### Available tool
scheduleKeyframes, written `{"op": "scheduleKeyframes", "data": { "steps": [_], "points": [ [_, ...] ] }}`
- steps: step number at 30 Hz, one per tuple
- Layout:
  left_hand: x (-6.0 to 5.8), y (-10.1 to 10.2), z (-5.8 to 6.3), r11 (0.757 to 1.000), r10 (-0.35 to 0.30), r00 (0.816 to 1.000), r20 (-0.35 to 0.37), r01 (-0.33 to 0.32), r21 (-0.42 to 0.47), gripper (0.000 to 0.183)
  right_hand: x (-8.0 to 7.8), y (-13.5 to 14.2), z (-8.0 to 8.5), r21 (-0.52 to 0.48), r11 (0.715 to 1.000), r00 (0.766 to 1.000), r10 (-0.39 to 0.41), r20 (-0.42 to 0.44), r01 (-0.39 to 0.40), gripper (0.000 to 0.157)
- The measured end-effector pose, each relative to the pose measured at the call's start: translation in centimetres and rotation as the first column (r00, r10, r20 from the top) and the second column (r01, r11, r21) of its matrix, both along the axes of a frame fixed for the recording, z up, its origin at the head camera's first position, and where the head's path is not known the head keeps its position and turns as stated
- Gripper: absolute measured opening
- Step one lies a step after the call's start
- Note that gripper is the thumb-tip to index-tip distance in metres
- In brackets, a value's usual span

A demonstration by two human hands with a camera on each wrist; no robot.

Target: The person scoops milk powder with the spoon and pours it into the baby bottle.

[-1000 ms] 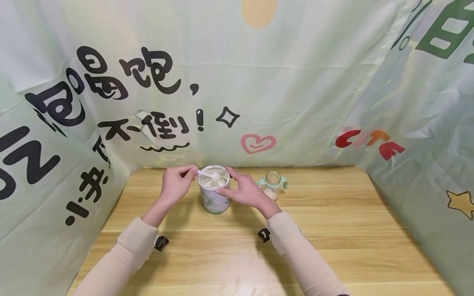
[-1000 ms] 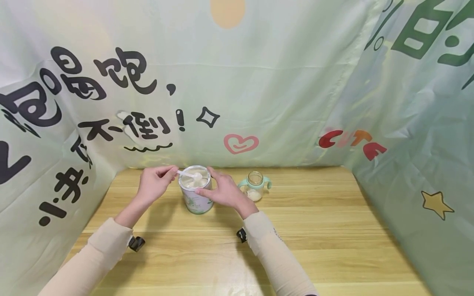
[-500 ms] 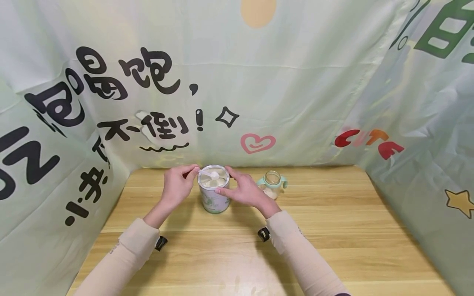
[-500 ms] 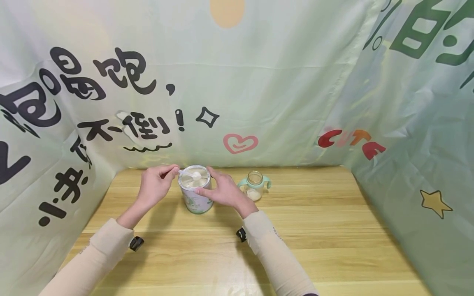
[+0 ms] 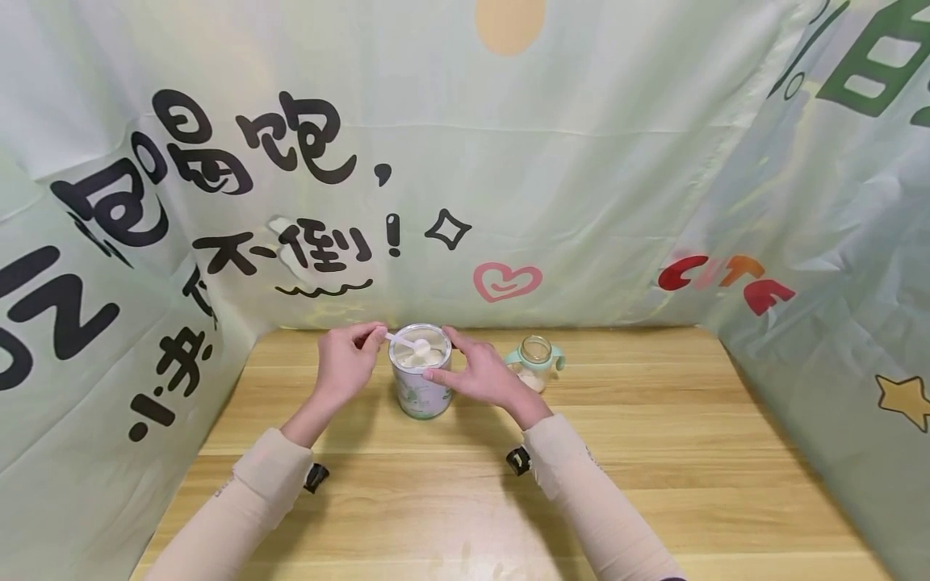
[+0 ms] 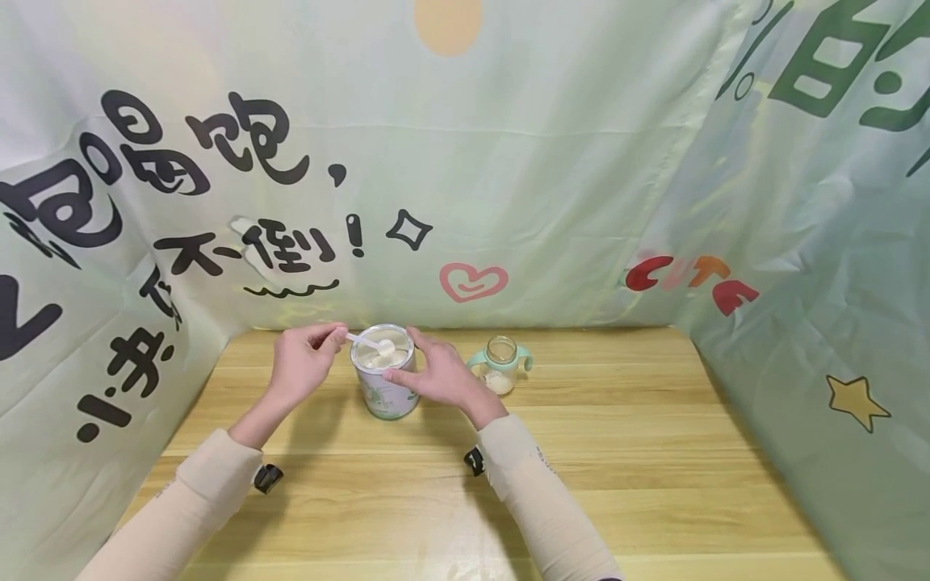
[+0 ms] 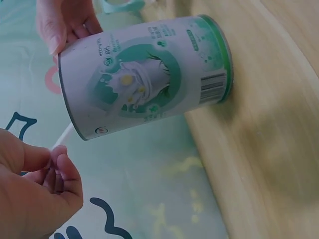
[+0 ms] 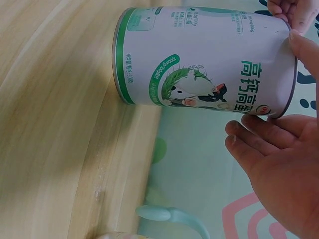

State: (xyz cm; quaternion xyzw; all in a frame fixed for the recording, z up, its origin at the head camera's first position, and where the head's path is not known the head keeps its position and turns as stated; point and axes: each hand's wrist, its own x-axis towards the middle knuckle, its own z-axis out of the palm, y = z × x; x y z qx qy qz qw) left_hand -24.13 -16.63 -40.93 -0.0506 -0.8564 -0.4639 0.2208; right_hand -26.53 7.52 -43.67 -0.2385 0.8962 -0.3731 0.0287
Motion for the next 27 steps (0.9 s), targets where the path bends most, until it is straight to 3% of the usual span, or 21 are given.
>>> {"op": "scheduleKeyframes", "data": {
  "steps": [4, 7, 13, 19, 22, 27],
  "points": [
    [-0.2, -0.4, 0.0, 0.996, 0.024, 0.995, 0.101, -0.033, 0.087, 0.019, 0.0, 0.0, 0.0, -0.002, 1.000, 1.000, 0.001, 0.004, -0.001, 0.095],
    [-0.2, -0.6, 0.0, 0.995, 0.022, 0.991, 0.132, -0.034, 0.092, 0.020, 0.1, 0.0, 0.0, -0.005, 1.000, 1.000, 0.000, 0.006, 0.000, 0.095],
    [0.1, -0.1, 0.0, 0.997, -0.035, 0.996, 0.082, 0.040, -0.068, 0.017, 0.1, 0.1, 0.0, -0.008, 1.000, 1.000, 0.002, 0.003, -0.002, 0.095],
    [0.2, 0.8, -0.3, 0.966, -0.107, 0.994, -0.009, 0.102, -0.237, 0.012, 0.1, 0.1, 0.1, -0.007, 1.000, 1.000, 0.009, -0.013, -0.009, 0.094],
    [0.3, 1.0, -0.2, 0.953, -0.143, 0.989, -0.030, 0.129, -0.272, 0.010, 0.1, 0.0, 0.1, -0.001, 1.000, 1.000, 0.008, -0.012, -0.008, 0.094],
    [0.5, 1.2, 0.0, 0.942, -0.175, 0.985, 0.004, 0.168, -0.290, 0.008, 0.1, 0.0, 0.2, 0.010, 1.000, 1.000, 0.005, -0.004, -0.005, 0.094]
  ]
}}
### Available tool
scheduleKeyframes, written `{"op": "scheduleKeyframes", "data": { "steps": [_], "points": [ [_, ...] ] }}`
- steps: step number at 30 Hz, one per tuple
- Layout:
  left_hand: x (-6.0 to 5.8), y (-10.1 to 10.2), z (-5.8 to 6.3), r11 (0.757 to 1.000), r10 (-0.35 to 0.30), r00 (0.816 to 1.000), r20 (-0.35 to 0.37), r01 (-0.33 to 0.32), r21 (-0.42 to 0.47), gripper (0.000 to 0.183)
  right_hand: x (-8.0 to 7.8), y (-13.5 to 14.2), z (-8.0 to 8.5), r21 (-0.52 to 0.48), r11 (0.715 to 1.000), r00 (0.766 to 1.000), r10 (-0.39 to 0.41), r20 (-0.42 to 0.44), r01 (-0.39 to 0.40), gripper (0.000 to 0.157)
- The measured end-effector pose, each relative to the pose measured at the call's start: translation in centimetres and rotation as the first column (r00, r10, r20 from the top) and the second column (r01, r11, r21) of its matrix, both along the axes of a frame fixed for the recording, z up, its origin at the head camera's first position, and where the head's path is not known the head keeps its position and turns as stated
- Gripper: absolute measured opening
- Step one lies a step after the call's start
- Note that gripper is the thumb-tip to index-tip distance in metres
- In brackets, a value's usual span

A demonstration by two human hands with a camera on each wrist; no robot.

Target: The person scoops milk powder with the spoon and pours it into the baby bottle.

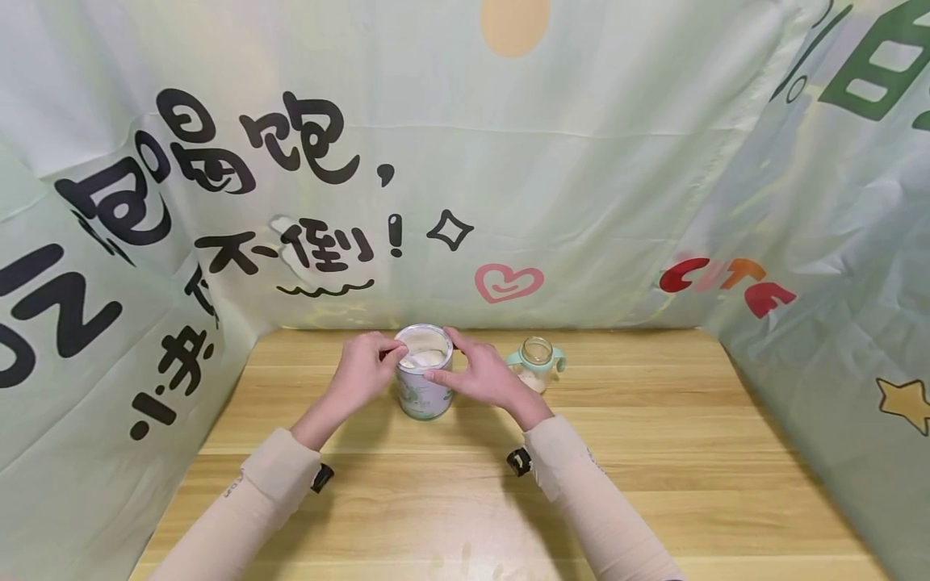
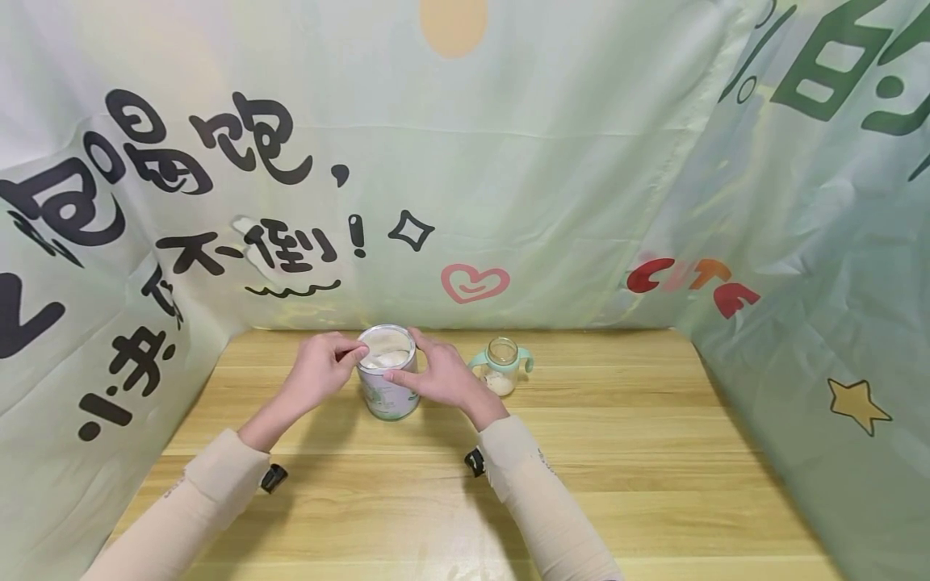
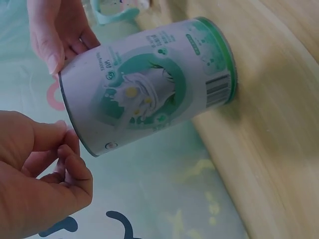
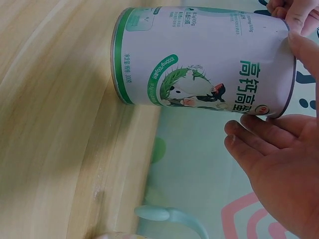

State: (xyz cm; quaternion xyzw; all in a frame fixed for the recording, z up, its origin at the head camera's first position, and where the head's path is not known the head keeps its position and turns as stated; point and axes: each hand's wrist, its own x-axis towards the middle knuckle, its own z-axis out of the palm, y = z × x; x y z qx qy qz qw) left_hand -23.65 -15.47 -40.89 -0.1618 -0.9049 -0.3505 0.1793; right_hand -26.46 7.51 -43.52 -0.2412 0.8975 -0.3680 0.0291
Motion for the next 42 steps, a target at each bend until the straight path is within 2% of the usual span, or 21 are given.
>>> {"op": "scheduleKeyframes", "data": {
  "steps": [11, 16, 21, 28, 31, 35, 38, 42],
  "points": [
    [-0.1, -0.4, 0.5, 0.999, -0.034, 0.990, 0.138, 0.028, 0.040, 0.011, 0.1, 0.0, 0.1, 0.007, 1.000, 1.000, 0.001, -0.003, -0.001, 0.093],
    [-0.2, -0.5, 0.6, 0.999, -0.042, 0.984, 0.175, 0.035, 0.041, 0.013, 0.1, 0.0, 0.0, 0.002, 1.000, 1.000, -0.001, -0.004, 0.001, 0.093],
    [-0.2, -0.3, 0.5, 0.999, -0.030, 0.987, 0.158, 0.023, 0.050, 0.012, 0.1, 0.1, 0.0, 0.000, 1.000, 1.000, -0.005, 0.003, 0.005, 0.094],
    [-0.3, -0.3, 0.1, 0.986, 0.089, 0.993, 0.079, -0.099, 0.132, 0.018, 0.1, 0.0, 0.1, -0.016, 1.000, 1.000, 0.003, -0.002, -0.003, 0.093],
    [-0.5, -0.7, 0.2, 0.973, 0.127, 0.988, 0.086, -0.141, 0.183, 0.020, 0.1, 0.0, 0.1, -0.015, 1.000, 1.000, 0.001, -0.003, -0.001, 0.092],
    [-0.7, -1.3, 0.4, 0.943, 0.172, 0.970, 0.174, -0.214, 0.257, 0.022, 0.1, 0.0, 0.1, -0.007, 1.000, 1.000, -0.003, 0.002, 0.003, 0.093],
    [-0.9, -1.7, 0.4, 0.906, 0.185, 0.945, 0.271, -0.271, 0.325, 0.023, 0.1, -0.1, 0.2, -0.006, 1.000, 1.000, -0.002, -0.001, 0.002, 0.093],
    [-1.1, -2.1, 0.4, 0.844, 0.152, 0.911, 0.384, -0.321, 0.429, 0.026, 0.1, -0.1, 0.2, -0.003, 1.000, 1.000, -0.001, -0.006, 0.001, 0.093]
  ]
}}
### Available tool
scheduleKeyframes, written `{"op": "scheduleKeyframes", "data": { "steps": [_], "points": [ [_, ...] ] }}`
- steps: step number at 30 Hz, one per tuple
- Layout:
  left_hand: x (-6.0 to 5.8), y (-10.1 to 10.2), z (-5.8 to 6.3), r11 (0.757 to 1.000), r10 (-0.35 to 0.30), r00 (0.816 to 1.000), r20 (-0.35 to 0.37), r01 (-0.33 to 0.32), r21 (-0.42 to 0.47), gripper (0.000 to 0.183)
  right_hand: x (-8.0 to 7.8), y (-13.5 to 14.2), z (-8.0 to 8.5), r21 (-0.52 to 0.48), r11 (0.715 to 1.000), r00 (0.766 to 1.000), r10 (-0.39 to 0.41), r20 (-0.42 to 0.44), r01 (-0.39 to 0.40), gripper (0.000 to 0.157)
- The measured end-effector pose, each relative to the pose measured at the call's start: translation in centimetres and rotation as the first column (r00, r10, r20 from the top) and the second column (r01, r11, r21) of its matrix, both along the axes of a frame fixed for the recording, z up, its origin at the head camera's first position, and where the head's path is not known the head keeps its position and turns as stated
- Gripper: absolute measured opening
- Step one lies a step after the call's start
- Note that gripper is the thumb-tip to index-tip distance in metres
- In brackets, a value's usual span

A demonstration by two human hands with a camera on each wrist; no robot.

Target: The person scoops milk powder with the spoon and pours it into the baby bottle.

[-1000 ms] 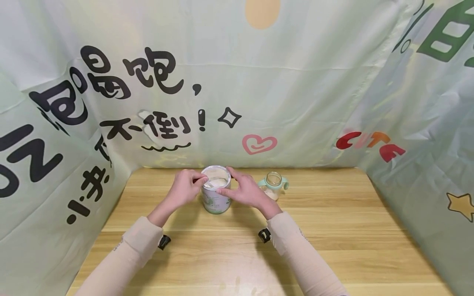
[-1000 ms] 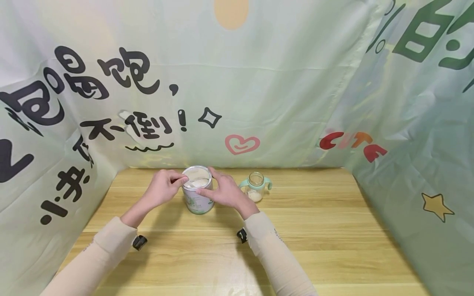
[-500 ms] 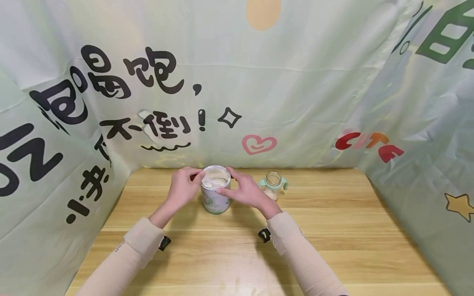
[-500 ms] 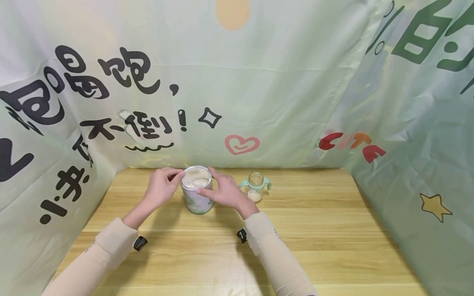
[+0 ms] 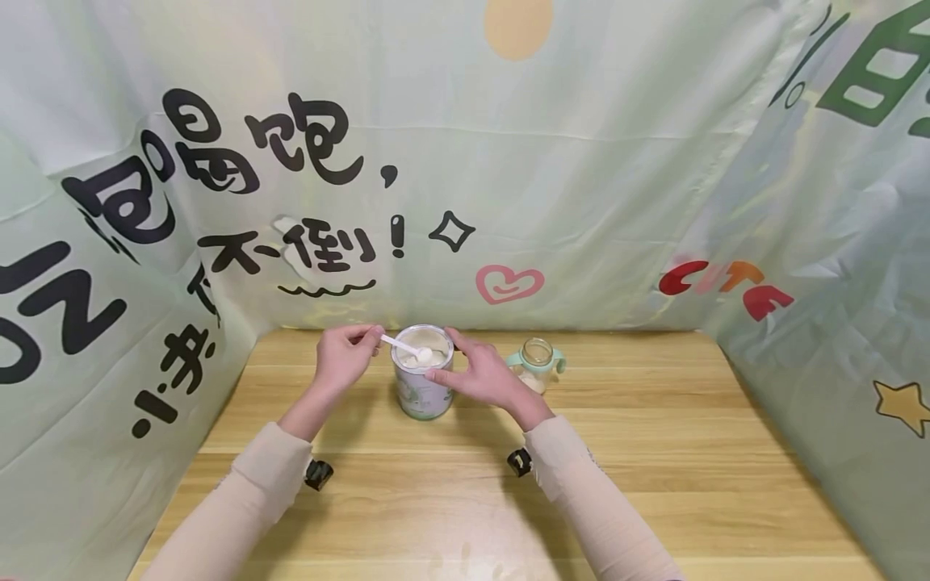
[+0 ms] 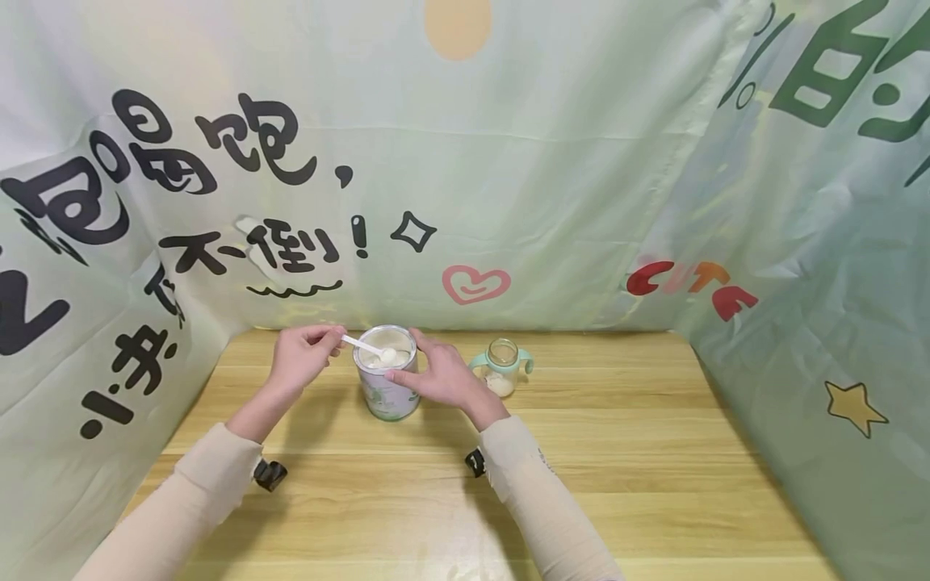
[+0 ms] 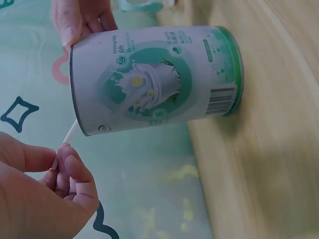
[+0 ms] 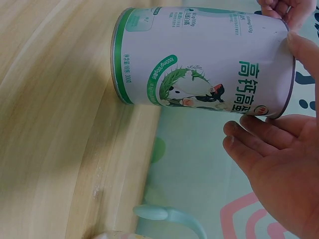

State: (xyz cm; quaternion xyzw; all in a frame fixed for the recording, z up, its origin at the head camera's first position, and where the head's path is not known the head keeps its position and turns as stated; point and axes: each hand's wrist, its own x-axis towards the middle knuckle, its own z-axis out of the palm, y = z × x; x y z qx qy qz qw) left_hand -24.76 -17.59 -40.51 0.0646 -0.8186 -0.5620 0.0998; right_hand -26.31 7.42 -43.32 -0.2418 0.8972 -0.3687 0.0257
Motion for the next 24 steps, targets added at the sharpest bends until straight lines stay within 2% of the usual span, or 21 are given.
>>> {"op": "scheduleKeyframes", "data": {
  "steps": [4, 11, 17, 24],
  "points": [
    [-0.1, -0.4, 0.2, 0.990, 0.006, 0.998, 0.061, -0.015, 0.144, 0.028, 0.0, 0.0, 0.0, 0.001, 1.000, 1.000, 0.001, 0.001, -0.001, 0.093],
    [-0.1, -0.7, 0.6, 0.943, -0.026, 0.989, 0.145, -0.023, 0.333, 0.034, 0.0, 0.0, 0.1, -0.001, 1.000, 1.000, 0.004, 0.001, -0.004, 0.094],
    [-0.2, -0.7, 0.8, 0.917, -0.040, 0.981, 0.188, -0.038, 0.398, 0.036, -0.1, 0.1, 0.2, 0.006, 1.000, 1.000, 0.003, 0.001, -0.003, 0.094],
    [-0.2, -0.6, 1.4, 0.893, -0.056, 0.978, 0.200, -0.040, 0.447, 0.038, -0.2, 0.4, 0.4, 0.001, 1.000, 1.000, -0.006, -0.004, 0.006, 0.092]
  ]
}}
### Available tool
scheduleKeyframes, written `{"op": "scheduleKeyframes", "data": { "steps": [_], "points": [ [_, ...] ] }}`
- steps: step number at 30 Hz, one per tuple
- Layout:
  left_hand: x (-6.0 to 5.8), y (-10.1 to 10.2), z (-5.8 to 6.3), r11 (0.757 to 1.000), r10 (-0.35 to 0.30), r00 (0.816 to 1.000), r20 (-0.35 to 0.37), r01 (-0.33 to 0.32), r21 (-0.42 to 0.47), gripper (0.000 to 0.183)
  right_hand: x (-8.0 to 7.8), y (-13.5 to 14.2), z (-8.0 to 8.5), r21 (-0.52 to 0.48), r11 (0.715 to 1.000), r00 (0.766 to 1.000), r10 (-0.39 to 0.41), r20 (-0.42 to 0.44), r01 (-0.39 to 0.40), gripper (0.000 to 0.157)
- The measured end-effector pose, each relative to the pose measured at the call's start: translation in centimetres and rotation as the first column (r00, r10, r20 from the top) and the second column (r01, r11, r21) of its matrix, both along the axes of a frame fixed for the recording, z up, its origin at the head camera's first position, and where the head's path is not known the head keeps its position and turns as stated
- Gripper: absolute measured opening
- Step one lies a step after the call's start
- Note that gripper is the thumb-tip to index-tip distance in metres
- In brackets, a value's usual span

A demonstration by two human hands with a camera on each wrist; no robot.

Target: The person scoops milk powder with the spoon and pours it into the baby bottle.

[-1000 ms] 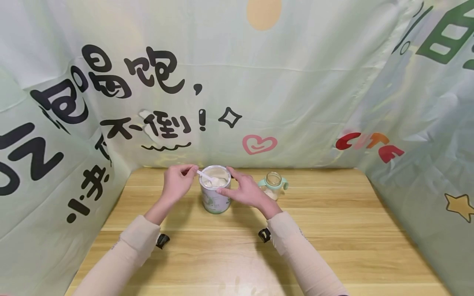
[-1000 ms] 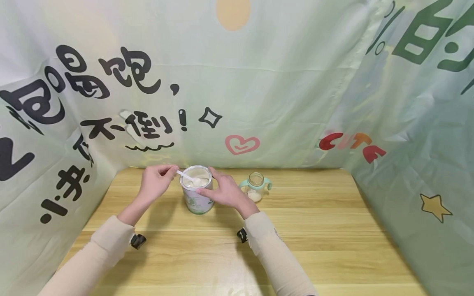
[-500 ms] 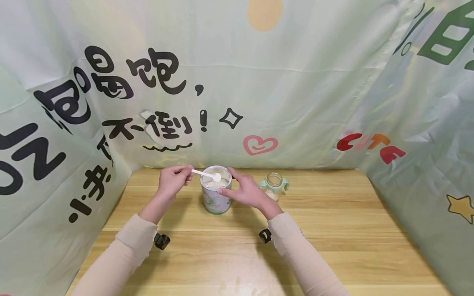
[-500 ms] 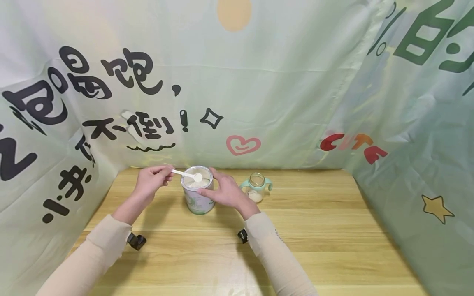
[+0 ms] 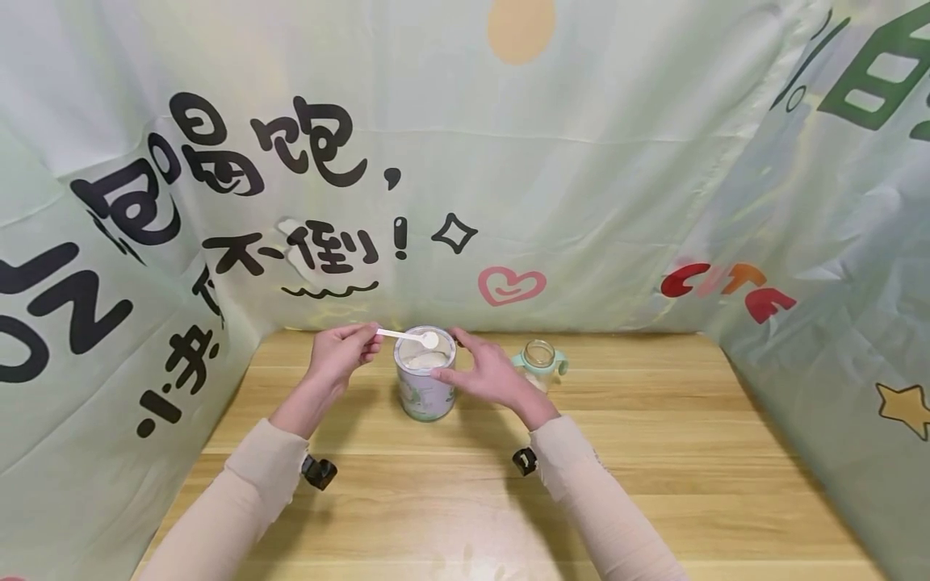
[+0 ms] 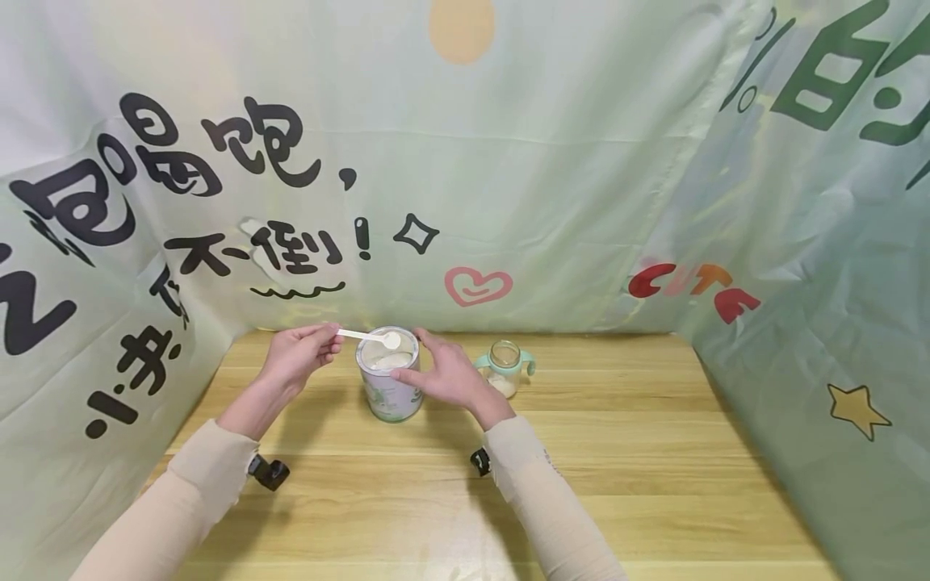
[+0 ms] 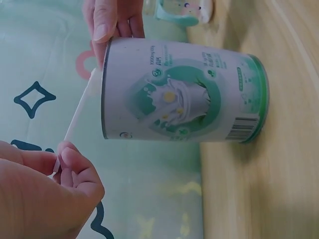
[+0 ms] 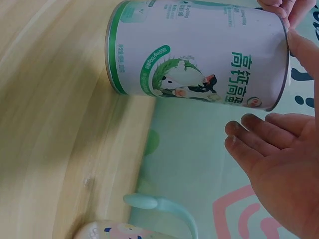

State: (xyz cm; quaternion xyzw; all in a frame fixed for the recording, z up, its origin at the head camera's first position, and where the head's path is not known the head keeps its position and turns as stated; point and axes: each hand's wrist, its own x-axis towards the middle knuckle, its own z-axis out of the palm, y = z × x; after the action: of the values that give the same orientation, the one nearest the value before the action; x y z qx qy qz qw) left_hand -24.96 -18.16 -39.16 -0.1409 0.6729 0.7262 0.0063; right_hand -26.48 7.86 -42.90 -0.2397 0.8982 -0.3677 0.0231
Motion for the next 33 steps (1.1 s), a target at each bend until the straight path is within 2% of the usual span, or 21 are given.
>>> {"op": "scheduleKeyframes", "data": {
  "steps": [4, 11, 15, 19, 26, 33],
  "points": [
    [-0.1, 0.5, 0.3, 0.999, -0.007, 1.000, 0.009, 0.007, 0.032, 0.036, 0.1, 0.6, 0.2, -0.012, 1.000, 1.000, -0.027, -0.002, 0.027, 0.086],
    [-0.4, 1.5, 0.6, 0.999, -0.023, 1.000, 0.012, 0.022, 0.050, 0.032, 0.1, 1.4, 0.3, -0.090, 0.992, 0.990, -0.095, -0.100, 0.086, 0.063],
    [-0.6, 2.1, 0.8, 0.998, -0.038, 0.999, 0.010, 0.037, 0.057, 0.032, 0.0, 1.9, 0.4, -0.086, 0.991, 0.987, -0.110, -0.118, 0.100, 0.057],
    [-0.7, 2.6, 1.0, 0.997, -0.050, 0.999, 0.012, 0.049, 0.059, 0.030, 0.0, 2.6, 0.5, -0.083, 0.991, 0.985, -0.116, -0.126, 0.106, 0.055],
    [-1.0, 3.6, 1.3, 0.994, -0.099, 0.995, -0.001, 0.099, 0.046, 0.036, 0.0, 4.6, 0.8, -0.076, 0.988, 0.979, -0.147, -0.141, 0.138, 0.066],
    [-1.1, 4.5, 1.5, 0.991, -0.120, 0.993, -0.004, 0.120, 0.055, 0.036, -0.1, 6.6, 0.4, -0.105, 0.981, 0.975, -0.179, -0.134, 0.165, 0.067]
  ]
}}
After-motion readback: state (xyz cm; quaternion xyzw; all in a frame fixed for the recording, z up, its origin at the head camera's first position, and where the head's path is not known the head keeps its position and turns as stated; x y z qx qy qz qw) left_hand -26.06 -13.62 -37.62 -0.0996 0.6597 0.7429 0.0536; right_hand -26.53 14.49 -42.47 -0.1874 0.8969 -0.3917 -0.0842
